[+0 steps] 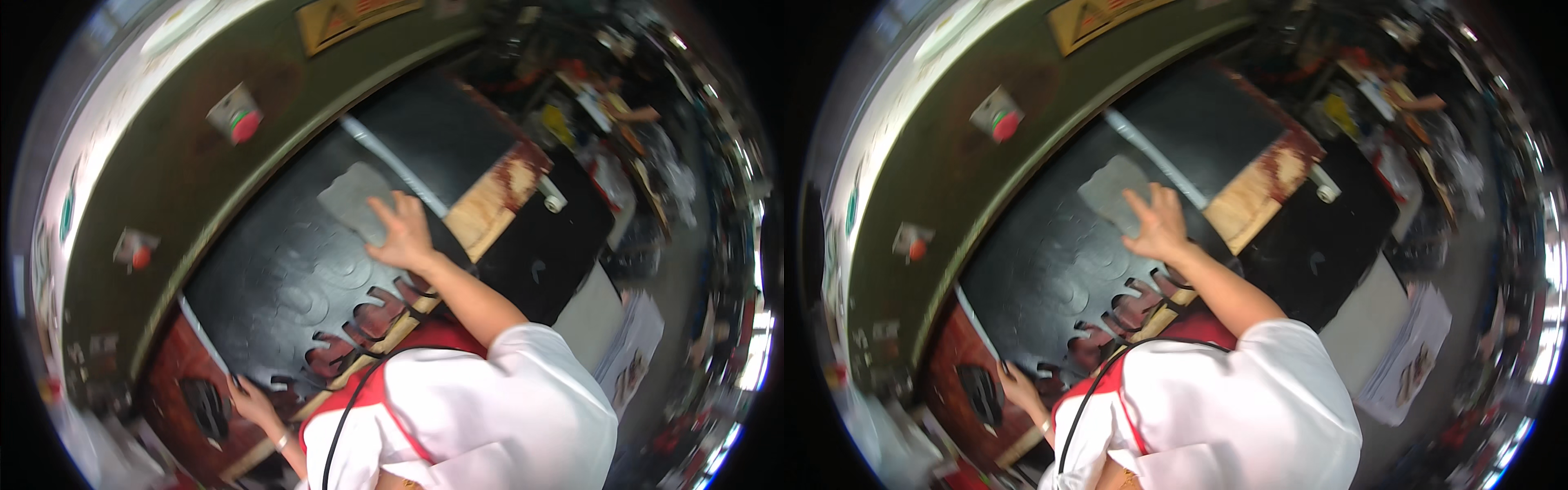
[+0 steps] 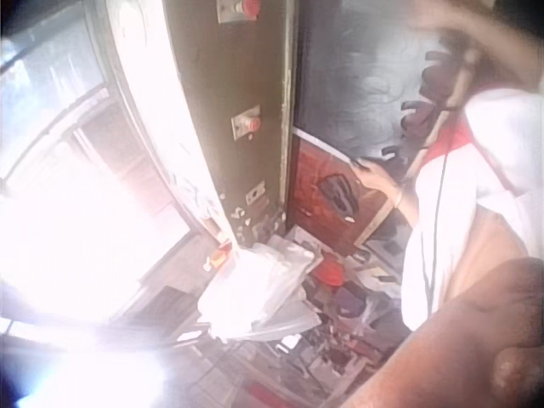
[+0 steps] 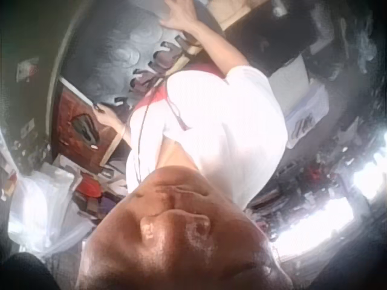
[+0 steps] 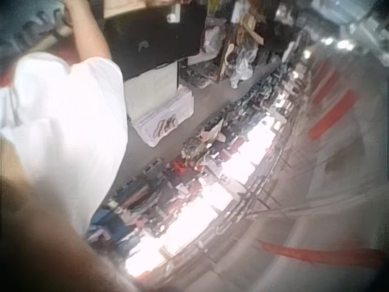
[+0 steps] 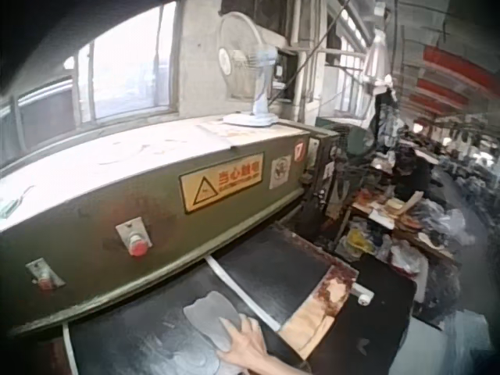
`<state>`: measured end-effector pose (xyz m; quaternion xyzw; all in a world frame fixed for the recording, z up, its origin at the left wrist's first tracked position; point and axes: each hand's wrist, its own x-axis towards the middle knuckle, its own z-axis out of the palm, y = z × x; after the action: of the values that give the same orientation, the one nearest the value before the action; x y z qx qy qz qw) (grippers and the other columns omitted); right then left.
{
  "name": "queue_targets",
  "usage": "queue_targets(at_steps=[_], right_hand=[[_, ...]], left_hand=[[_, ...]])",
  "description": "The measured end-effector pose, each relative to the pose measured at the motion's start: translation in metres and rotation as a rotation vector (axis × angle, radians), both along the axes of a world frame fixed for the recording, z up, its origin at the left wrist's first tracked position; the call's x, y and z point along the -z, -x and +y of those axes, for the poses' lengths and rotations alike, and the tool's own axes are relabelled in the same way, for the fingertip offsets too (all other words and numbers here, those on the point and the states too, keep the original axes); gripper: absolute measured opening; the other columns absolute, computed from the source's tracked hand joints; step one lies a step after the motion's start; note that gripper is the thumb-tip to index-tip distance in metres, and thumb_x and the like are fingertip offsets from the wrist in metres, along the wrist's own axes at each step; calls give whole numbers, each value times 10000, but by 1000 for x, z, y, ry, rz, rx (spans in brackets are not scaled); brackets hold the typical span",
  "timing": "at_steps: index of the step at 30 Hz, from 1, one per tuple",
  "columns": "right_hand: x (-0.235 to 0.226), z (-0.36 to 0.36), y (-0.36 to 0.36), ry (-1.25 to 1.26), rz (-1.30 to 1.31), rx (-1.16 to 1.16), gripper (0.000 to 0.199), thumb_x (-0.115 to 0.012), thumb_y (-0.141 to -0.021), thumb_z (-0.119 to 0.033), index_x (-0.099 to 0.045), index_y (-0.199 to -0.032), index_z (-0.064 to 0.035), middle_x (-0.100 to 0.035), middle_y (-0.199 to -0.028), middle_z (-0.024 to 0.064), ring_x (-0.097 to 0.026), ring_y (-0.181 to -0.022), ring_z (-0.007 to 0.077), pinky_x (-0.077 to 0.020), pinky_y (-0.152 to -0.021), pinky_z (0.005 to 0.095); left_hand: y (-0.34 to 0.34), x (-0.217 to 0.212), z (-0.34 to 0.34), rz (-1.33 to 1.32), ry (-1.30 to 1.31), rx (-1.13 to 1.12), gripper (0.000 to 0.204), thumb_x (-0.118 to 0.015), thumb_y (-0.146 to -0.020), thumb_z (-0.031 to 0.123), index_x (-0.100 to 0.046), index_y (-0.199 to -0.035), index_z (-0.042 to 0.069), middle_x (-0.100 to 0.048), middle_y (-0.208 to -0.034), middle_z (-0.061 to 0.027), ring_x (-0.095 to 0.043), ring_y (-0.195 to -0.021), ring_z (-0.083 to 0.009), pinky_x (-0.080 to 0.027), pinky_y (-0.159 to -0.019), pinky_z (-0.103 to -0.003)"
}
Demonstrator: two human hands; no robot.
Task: The person operates a hydraulic die-cutting press to cut shapes from black material sheets. They place sheets on the press bed, align them, press the activation buttons, and remove the cut pieces. The person also briefly handles a clipboard and continues cutting additional sheets.
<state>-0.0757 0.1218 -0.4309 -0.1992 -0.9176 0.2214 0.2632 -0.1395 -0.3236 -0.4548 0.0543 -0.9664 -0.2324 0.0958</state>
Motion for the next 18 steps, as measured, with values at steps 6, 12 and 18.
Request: queue_targets(at_steps=[6,12,18], right_hand=[[-23,94,-46,1475,321,16,651,-785,-707,-120,-526,-1302,-70,-621,-1140,117,-608,-989,160,-491,-840,275],[-7,142,-116,66,-268,411,669,-802,-621,-177,-572,-1242,-80,-512,-1239,212,-500,-1124,399,-429,-948,455],[14,99,-129,68,0,59,359,-759,-726,-143,-602,-1023,-15,-610,-887,123,-592,-806,274,-490,-749,352]], left_hand=[[-2,2,12,-23,176,-33,352,-478,-972,252,-562,-1258,64,-646,-1049,-237,-623,-930,-415,-491,-773,-433],[-51,-18,15,-179,316,-105,351,-491,-963,274,-525,-1287,143,-642,-937,-259,-621,-816,-430,-471,-664,-489],[4,-61,80,87,430,82,349,-602,-882,175,-582,-1208,50,-639,-1086,-173,-597,-1017,-329,-464,-862,-425]])
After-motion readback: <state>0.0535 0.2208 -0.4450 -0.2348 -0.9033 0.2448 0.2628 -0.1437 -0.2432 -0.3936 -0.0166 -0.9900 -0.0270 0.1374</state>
